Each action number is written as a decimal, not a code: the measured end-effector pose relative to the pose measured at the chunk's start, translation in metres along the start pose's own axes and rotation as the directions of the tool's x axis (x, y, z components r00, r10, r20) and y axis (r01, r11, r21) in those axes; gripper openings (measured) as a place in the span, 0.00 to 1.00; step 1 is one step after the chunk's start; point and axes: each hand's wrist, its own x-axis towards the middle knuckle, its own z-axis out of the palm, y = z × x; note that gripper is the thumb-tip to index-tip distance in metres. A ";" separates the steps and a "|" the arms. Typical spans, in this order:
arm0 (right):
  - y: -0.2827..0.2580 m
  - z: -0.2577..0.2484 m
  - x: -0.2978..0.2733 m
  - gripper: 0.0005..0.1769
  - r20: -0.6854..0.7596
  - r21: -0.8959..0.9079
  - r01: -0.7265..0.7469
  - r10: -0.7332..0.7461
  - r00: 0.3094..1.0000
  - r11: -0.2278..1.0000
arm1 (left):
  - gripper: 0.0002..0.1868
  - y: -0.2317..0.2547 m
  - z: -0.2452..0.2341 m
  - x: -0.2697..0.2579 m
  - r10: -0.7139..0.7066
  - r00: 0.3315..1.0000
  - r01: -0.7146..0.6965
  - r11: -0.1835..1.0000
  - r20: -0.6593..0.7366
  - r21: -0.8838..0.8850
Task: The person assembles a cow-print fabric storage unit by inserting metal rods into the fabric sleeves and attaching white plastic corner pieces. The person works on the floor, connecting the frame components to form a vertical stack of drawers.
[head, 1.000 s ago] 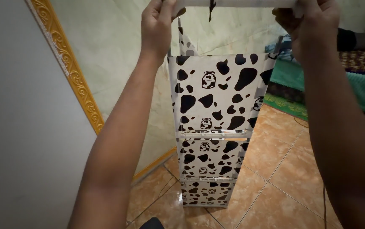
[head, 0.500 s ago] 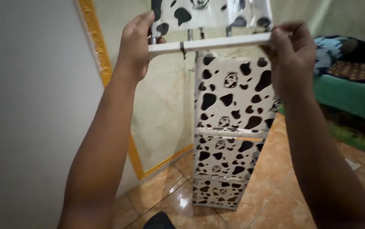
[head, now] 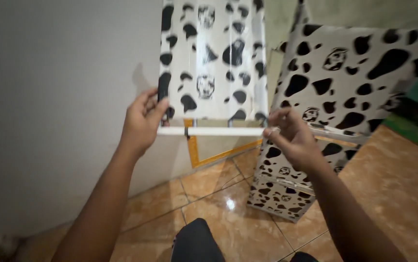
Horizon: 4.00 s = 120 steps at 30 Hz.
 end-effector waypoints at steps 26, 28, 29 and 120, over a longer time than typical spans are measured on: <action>0.394 0.172 -0.189 0.21 0.460 -0.033 -0.597 0.542 0.704 0.802 | 0.33 -0.267 -0.123 -0.087 -0.189 0.962 0.198 0.980 -0.198 0.023; 0.404 0.188 -0.211 0.20 0.470 -0.066 -0.514 0.481 0.740 0.855 | 0.29 -0.270 -0.116 -0.094 -0.193 0.944 0.214 0.976 -0.267 0.051; 0.405 0.199 -0.223 0.21 0.472 -0.077 -0.536 0.505 0.723 0.841 | 0.28 -0.269 -0.115 -0.101 -0.198 0.934 0.229 0.970 -0.296 0.075; 0.236 0.250 -0.088 0.18 -0.235 -0.060 -0.159 0.141 0.962 0.985 | 0.17 -0.310 -0.118 -0.242 -0.252 0.899 0.356 0.898 -0.359 0.260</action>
